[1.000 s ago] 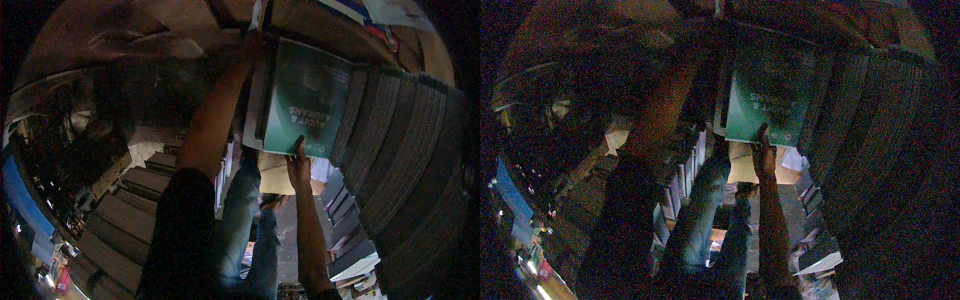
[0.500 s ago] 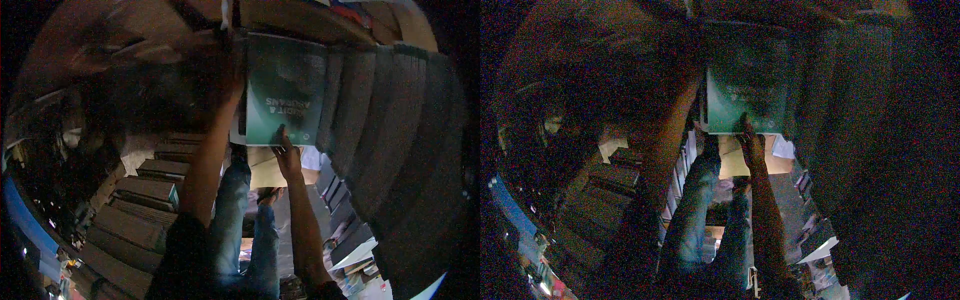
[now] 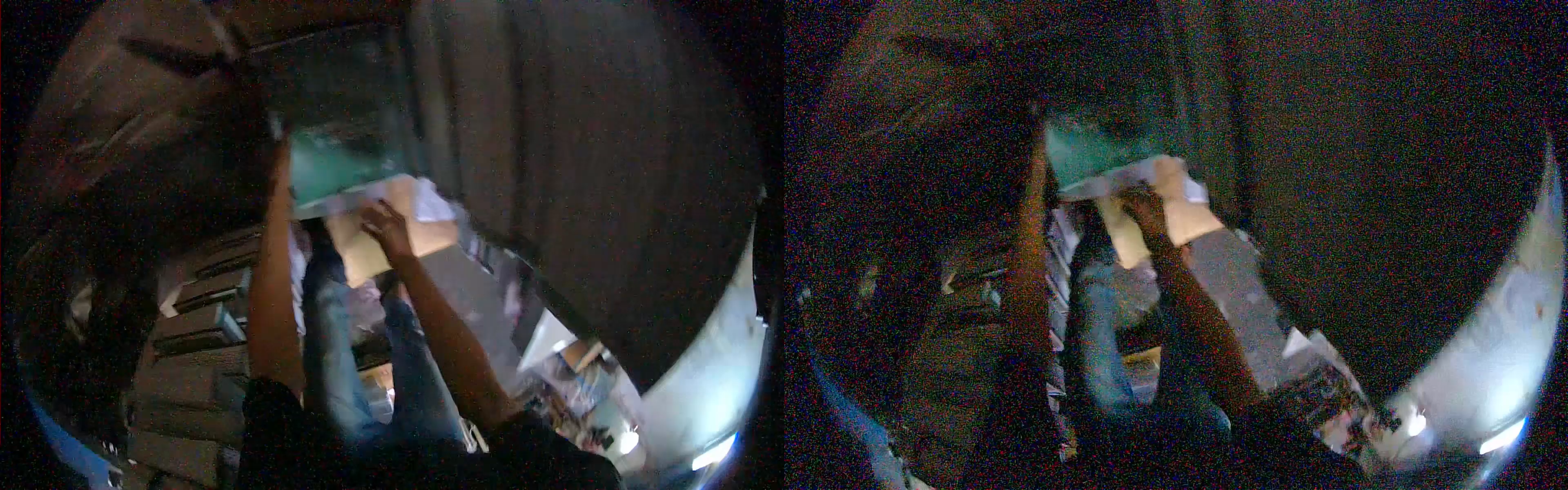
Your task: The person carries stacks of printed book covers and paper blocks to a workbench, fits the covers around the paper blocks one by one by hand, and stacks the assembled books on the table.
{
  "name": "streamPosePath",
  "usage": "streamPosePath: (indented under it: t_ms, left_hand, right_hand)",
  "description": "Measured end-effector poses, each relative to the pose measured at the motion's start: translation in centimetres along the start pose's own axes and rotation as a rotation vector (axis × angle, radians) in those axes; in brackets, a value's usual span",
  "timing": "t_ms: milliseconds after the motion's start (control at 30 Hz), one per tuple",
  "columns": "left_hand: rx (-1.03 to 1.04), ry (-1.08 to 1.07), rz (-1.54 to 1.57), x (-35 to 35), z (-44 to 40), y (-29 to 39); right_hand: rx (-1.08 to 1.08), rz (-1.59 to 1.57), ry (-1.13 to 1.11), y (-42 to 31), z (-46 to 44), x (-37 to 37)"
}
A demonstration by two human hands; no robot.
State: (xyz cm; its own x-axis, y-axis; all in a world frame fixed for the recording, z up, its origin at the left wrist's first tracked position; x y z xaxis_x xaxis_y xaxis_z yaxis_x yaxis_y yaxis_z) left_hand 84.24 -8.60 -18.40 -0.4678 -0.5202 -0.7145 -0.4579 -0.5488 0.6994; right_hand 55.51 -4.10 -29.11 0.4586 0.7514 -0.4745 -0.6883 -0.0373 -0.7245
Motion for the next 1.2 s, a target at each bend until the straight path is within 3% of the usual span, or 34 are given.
streamPosePath:
  t_ms: [33,100,133,267,333,367,400,467,533,567,600,633,733,800,833,867,900,967,1067,1167,1200]
  left_hand:
    - [-0.018,0.010,0.008,0.0,1.0,0.0]
    - [-0.047,0.037,0.022,0.9,3.1,1.4]
    - [-0.060,0.047,0.030,1.5,4.6,2.3]
    - [-0.065,-0.065,0.143,0.6,12.4,5.1]
    - [-0.022,-0.289,0.256,1.9,18.5,7.7]
    - [0.013,-0.417,0.380,2.8,20.9,10.3]
    - [-0.301,-0.980,0.118,9.0,25.7,9.2]
    - [-0.452,-1.271,0.340,11.1,33.8,13.9]
    - [-0.232,-0.961,0.884,8.0,36.1,21.5]
    - [-0.208,-0.946,0.913,7.7,37.1,23.7]
    - [-0.315,-1.018,0.955,9.2,38.9,24.1]
    - [-0.294,-0.945,1.058,7.4,38.9,28.0]
    - [-0.211,-0.902,0.925,7.2,40.2,31.2]
    - [-0.182,-0.814,0.574,8.5,39.7,29.6]
    - [-0.156,-0.800,0.563,9.2,39.7,30.0]
    - [-0.479,-0.795,0.996,10.7,40.6,29.3]
    - [-0.376,-0.752,0.874,11.1,40.2,29.2]
    - [-0.197,-0.642,0.604,11.8,39.6,28.9]
    - [-0.082,-0.464,0.572,8.9,39.0,31.2]
    - [-0.068,-0.473,0.537,9.0,39.4,30.4]
    - [-0.025,-0.426,0.555,9.6,39.3,29.6]
  right_hand:
    - [-0.040,-0.055,0.005,1.7,3.1,0.9]
    - [0.454,-0.166,0.027,4.3,11.2,-0.2]
    - [0.496,-0.168,0.061,5.5,15.1,-0.7]
    - [0.310,0.237,0.185,12.3,33.5,1.5]
    - [0.682,0.139,0.082,9.4,38.6,-2.5]
    - [0.899,0.104,0.180,14.8,44.5,-1.8]
    - [0.648,-0.046,0.351,16.2,48.1,-2.5]
    - [0.978,-0.135,0.425,22.0,57.7,-5.4]
    - [1.191,-0.210,0.598,28.2,66.7,-9.2]
    - [1.201,-0.252,0.717,30.9,69.5,-12.0]
    - [0.993,-0.207,0.922,27.7,68.0,-18.9]
    - [0.767,-0.143,1.079,22.8,65.8,-26.2]
    - [0.335,-0.016,1.188,17.2,58.4,-40.6]
    - [0.485,-0.317,0.975,13.3,51.2,-45.8]
    - [0.469,-0.254,0.874,14.3,48.5,-47.5]
    - [0.452,-0.189,0.774,15.1,46.4,-48.3]
    - [0.434,-0.207,0.784,15.2,45.5,-49.4]
    - [0.452,-0.270,0.570,14.4,42.7,-49.3]
    - [0.472,-0.342,0.233,12.7,40.0,-47.1]
    - [0.315,-0.572,0.315,15.7,38.4,-45.6]
    - [0.350,-0.680,0.297,21.4,37.4,-44.2]
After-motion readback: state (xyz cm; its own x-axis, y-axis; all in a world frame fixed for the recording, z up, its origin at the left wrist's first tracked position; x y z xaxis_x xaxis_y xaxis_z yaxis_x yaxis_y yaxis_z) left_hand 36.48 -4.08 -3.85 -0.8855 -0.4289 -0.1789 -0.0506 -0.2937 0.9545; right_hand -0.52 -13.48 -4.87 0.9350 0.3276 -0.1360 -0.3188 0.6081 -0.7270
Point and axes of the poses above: each hand's wrist, its own z-axis away from the middle knuckle, its own x-axis out of the palm, y = z × x, the point moved 10 cm from there along -z, towards the middle knuckle, and after that the axes turned 2 degrees about -y, right-handed, at the moved point
